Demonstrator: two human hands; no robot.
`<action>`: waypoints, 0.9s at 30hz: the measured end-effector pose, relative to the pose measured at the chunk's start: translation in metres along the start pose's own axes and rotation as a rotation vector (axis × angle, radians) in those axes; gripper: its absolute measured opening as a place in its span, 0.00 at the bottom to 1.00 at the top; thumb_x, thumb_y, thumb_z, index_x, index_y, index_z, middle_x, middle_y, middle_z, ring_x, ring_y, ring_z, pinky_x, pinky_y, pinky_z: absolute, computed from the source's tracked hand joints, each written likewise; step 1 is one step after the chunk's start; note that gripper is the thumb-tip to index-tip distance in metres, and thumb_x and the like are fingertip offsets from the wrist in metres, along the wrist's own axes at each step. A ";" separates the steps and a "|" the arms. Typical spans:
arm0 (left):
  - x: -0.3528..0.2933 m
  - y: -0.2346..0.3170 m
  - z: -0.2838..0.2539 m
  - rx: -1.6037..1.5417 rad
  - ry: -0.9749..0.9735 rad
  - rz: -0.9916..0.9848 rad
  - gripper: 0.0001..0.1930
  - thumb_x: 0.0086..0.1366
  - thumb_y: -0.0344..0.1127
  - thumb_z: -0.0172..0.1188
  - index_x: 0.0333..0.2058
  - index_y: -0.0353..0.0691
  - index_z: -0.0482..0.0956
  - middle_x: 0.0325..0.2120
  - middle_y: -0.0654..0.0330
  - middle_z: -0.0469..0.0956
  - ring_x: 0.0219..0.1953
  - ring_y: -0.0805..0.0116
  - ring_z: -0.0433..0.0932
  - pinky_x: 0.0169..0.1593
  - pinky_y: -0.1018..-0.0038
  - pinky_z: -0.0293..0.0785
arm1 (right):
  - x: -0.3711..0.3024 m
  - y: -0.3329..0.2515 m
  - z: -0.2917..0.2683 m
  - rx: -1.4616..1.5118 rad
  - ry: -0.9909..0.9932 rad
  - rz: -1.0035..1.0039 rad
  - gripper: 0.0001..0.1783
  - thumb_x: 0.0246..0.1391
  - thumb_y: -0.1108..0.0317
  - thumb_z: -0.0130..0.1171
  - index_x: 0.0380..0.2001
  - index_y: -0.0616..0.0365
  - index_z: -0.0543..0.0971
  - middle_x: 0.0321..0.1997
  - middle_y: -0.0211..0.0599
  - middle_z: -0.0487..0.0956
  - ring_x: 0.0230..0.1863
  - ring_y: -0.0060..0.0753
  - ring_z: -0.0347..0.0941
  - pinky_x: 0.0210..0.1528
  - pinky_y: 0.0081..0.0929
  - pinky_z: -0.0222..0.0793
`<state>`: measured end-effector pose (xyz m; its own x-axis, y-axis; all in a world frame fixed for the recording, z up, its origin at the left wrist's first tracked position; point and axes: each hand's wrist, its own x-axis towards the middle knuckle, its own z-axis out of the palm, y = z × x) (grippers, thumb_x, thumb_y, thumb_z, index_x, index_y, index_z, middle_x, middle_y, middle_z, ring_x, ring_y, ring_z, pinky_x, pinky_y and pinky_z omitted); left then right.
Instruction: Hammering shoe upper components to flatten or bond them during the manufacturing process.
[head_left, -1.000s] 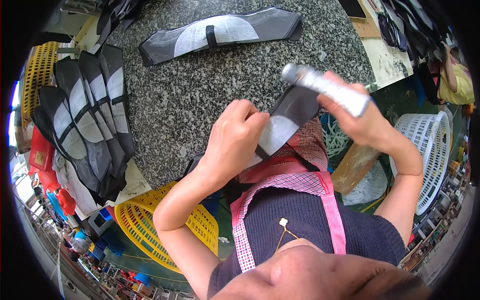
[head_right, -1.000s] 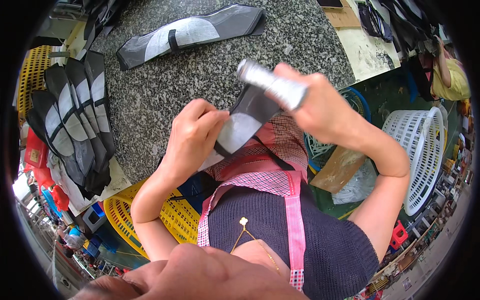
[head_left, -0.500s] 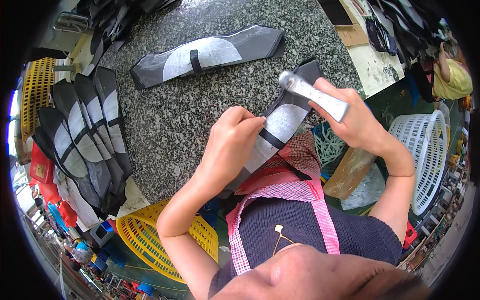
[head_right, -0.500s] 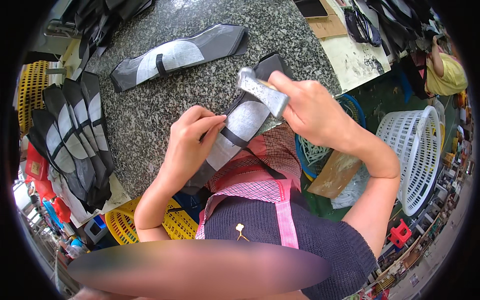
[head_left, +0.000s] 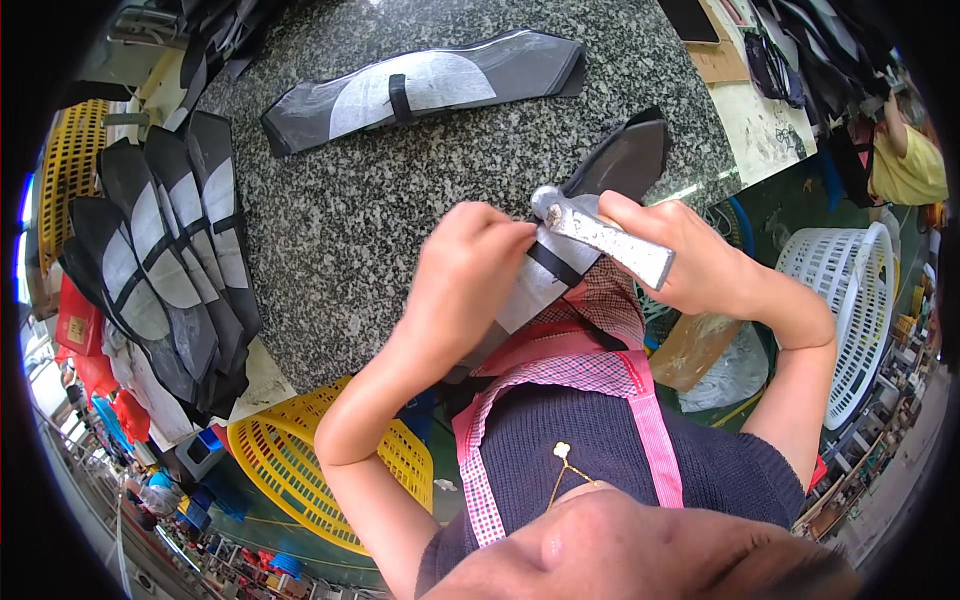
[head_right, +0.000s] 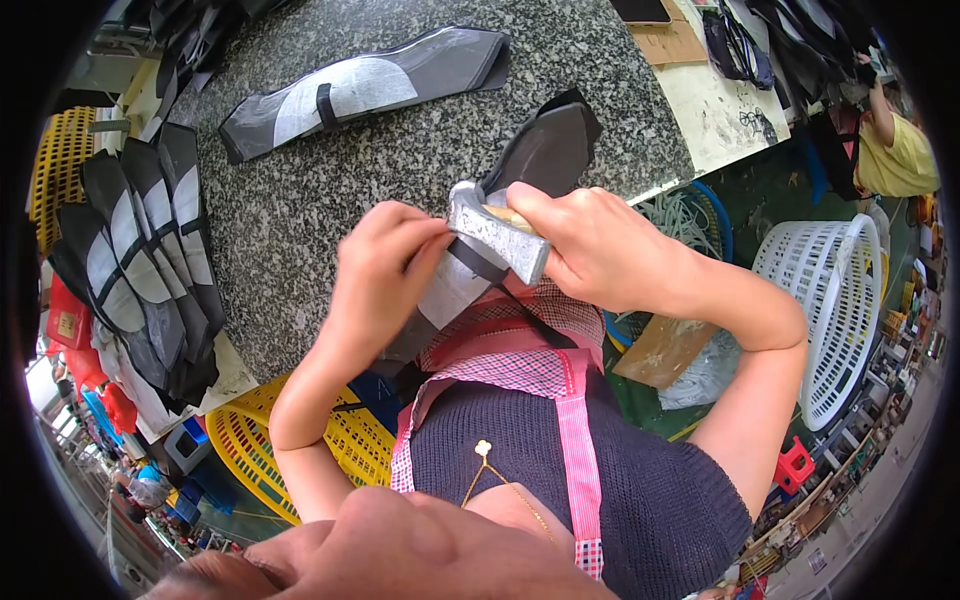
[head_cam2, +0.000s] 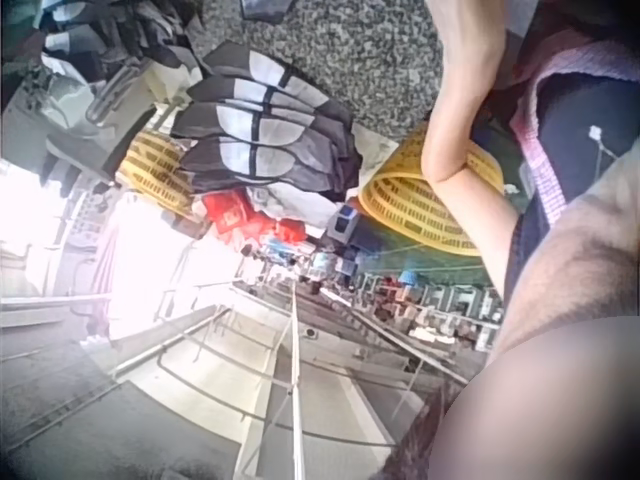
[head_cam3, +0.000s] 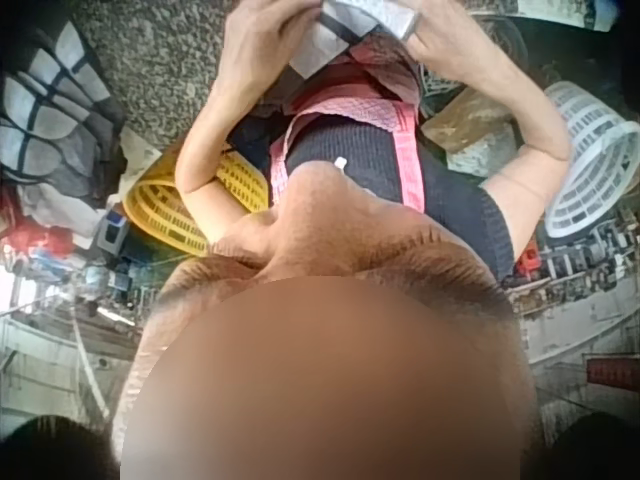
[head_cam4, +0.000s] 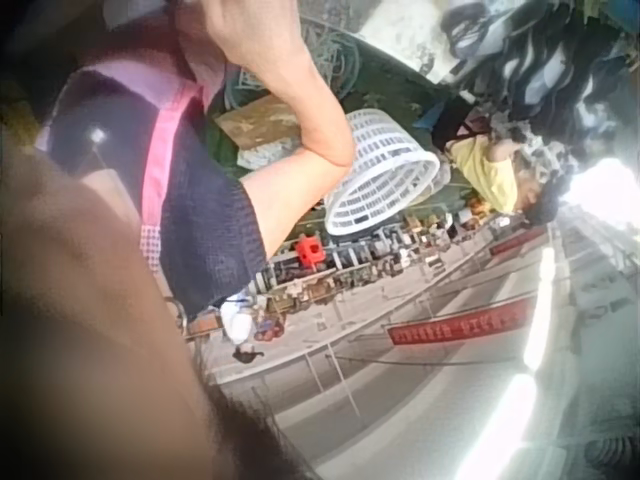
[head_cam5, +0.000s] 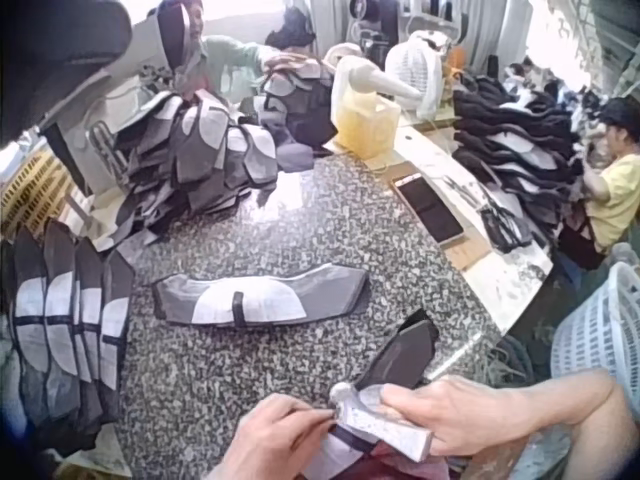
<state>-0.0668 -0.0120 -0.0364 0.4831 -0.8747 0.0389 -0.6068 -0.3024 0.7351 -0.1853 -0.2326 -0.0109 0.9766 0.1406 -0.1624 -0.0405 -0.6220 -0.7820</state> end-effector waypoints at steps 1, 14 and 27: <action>-0.001 -0.001 -0.005 -0.249 -0.049 -0.232 0.11 0.55 0.24 0.66 0.39 0.31 0.82 0.31 0.53 0.76 0.37 0.55 0.78 0.38 0.68 0.77 | 0.003 -0.001 -0.001 0.001 -0.003 0.000 0.10 0.57 0.71 0.56 0.38 0.63 0.67 0.18 0.54 0.74 0.28 0.63 0.76 0.30 0.49 0.71; -0.032 -0.008 0.000 -0.122 0.046 -0.144 0.11 0.54 0.21 0.66 0.38 0.33 0.81 0.31 0.55 0.75 0.34 0.56 0.76 0.37 0.66 0.75 | 0.009 -0.015 0.002 0.002 -0.090 0.029 0.10 0.57 0.71 0.55 0.39 0.63 0.68 0.24 0.55 0.77 0.30 0.64 0.76 0.31 0.50 0.71; -0.061 0.004 0.002 0.273 0.085 0.146 0.14 0.51 0.22 0.62 0.39 0.32 0.79 0.33 0.54 0.76 0.35 0.56 0.75 0.36 0.66 0.75 | 0.012 -0.032 0.008 0.016 -0.132 0.035 0.09 0.56 0.72 0.54 0.40 0.63 0.71 0.31 0.51 0.77 0.33 0.58 0.78 0.32 0.51 0.73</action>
<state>-0.1000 0.0399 -0.0376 0.4225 -0.8850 0.1957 -0.8149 -0.2764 0.5095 -0.1736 -0.2049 0.0072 0.9382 0.2205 -0.2666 -0.0779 -0.6162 -0.7837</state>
